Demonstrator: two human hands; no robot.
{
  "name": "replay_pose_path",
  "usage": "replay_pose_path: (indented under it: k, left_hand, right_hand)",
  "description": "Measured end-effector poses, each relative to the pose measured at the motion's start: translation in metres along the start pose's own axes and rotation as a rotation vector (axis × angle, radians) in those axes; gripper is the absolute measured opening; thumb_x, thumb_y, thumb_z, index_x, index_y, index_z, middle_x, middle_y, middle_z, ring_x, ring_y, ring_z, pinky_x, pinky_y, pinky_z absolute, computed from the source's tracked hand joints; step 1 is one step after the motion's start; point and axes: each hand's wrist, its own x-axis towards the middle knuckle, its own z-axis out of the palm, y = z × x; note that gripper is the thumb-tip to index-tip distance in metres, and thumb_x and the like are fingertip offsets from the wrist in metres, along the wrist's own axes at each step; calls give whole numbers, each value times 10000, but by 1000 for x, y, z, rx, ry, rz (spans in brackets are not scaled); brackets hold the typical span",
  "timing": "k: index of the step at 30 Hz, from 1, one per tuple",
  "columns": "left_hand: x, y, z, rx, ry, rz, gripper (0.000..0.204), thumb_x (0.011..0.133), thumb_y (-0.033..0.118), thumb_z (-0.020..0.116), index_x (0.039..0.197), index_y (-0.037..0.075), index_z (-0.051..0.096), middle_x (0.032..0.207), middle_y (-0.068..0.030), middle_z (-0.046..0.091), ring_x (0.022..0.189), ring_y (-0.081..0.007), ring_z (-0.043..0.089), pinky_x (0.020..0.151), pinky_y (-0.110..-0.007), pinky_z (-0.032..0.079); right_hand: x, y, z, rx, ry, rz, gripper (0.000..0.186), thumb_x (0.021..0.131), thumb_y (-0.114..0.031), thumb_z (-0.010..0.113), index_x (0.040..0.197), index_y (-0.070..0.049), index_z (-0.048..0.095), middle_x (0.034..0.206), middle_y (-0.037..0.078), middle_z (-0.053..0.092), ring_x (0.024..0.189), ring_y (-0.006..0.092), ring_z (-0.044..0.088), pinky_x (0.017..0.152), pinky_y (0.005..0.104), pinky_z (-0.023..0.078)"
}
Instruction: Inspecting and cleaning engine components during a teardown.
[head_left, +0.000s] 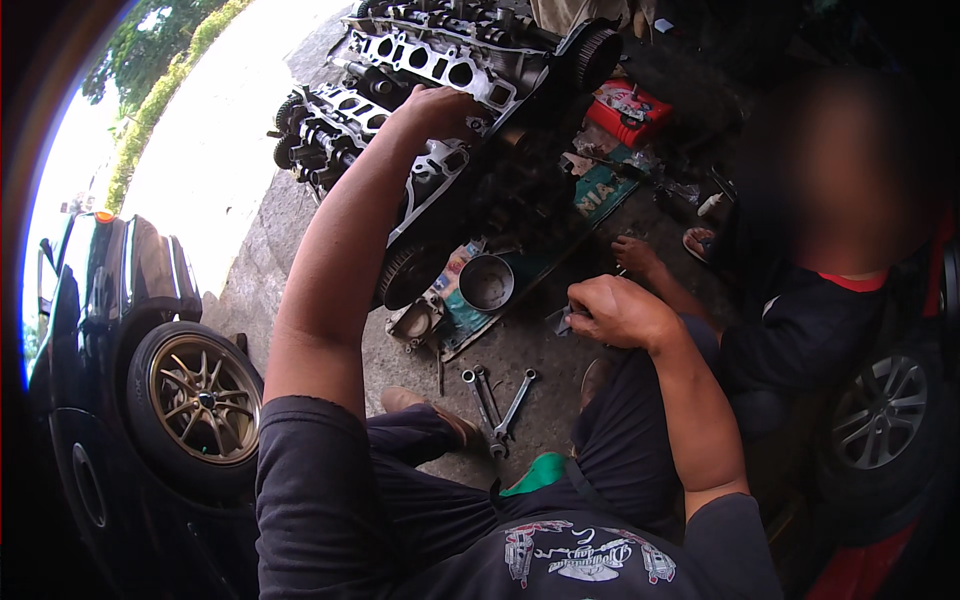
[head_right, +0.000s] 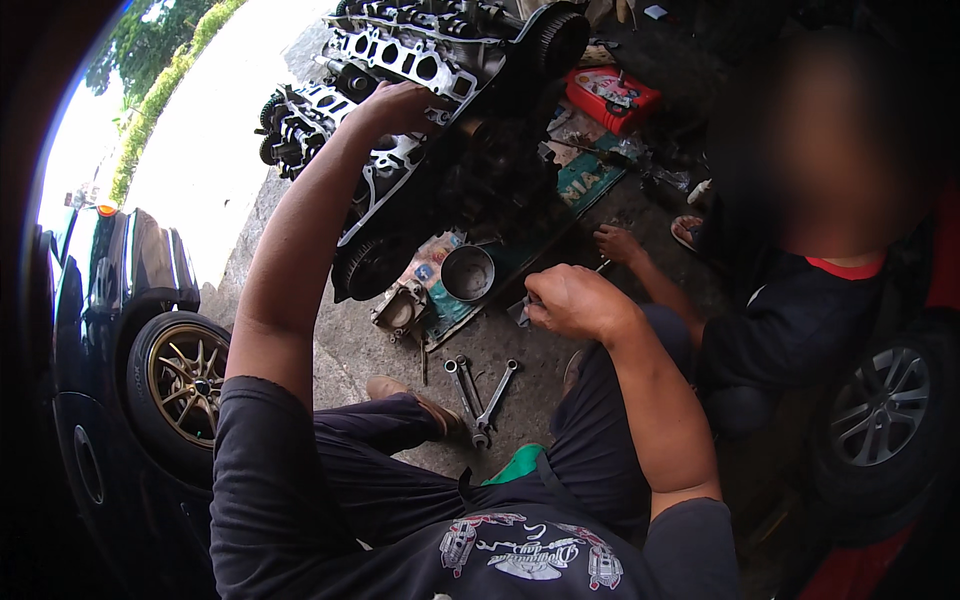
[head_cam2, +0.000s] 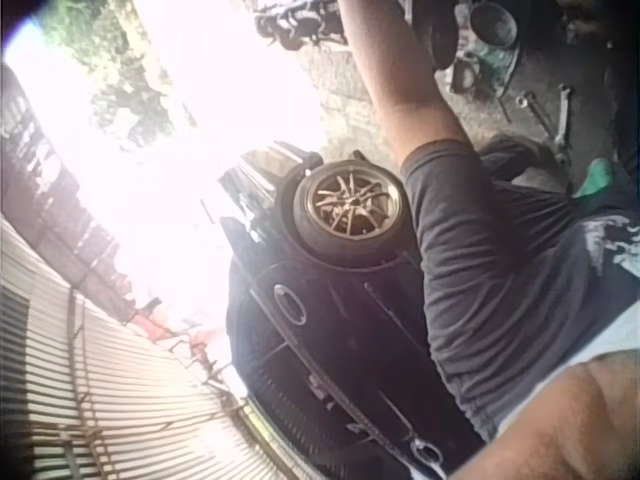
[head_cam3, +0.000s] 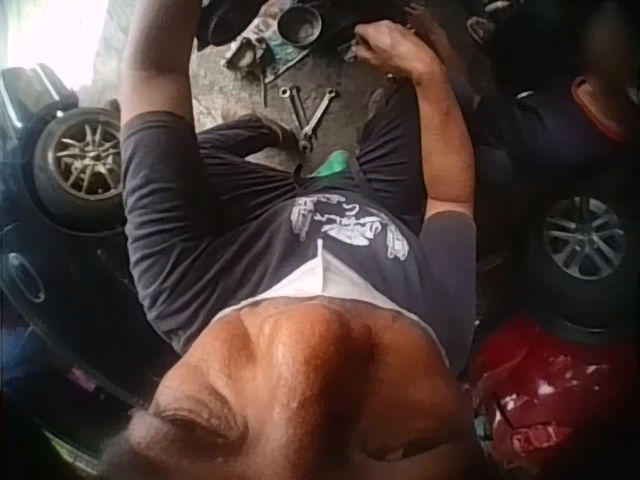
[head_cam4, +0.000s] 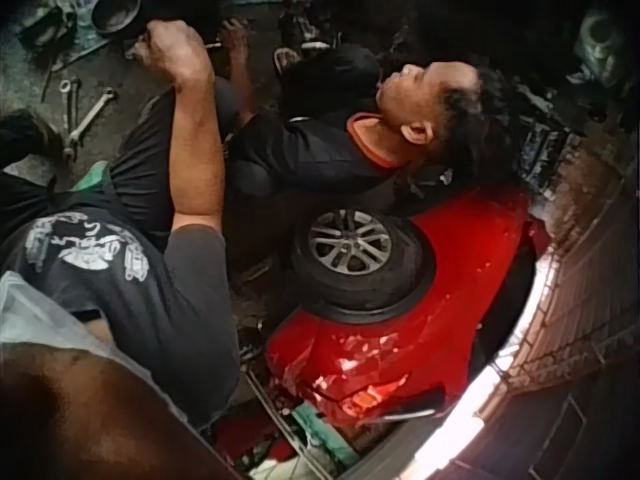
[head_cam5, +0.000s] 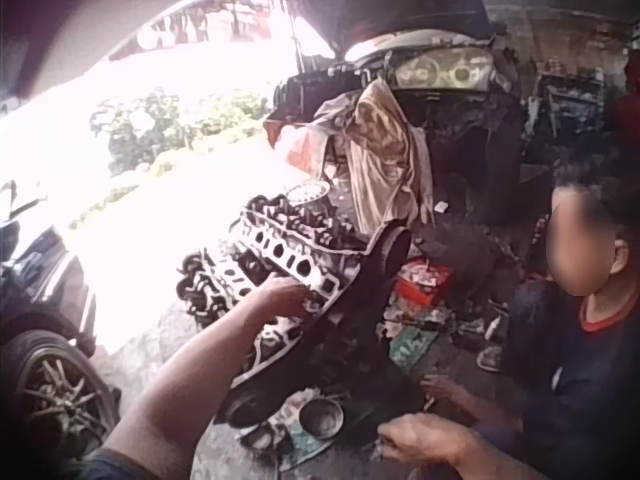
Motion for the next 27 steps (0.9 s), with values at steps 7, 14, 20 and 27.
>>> replay_pose_path:
  k: [7,14,20,27]
  left_hand:
    - [2,8,-4,190,-25,27,496,839,409,737,1313,332,614,1094,-21,719,1138,-252,635,1029,-523,382]
    - [-18,1,10,151,204,82,419,900,417,673,1286,260,640,1159,-57,695,1135,-248,633,980,-465,444]
    - [-85,-12,-17,-95,610,119,385,921,436,643,1182,156,694,989,-110,691,946,-313,669,799,-434,527]
    - [-227,24,11,-306,695,-87,255,950,306,623,1049,76,667,923,-132,642,831,-323,661,703,-428,517]
  right_hand:
    - [4,-2,0,-13,6,13,222,844,-213,694,888,-1,646,887,199,681,882,382,659,771,445,522]
    - [4,3,4,2,30,-10,221,835,-180,711,853,17,611,844,202,653,819,383,636,717,430,498]
    - [-1,4,1,59,117,-79,230,815,-150,728,839,24,580,816,206,641,813,382,634,708,430,494]
    - [-5,1,3,104,157,-61,154,831,-96,677,910,1,586,890,199,653,897,385,639,779,442,500]
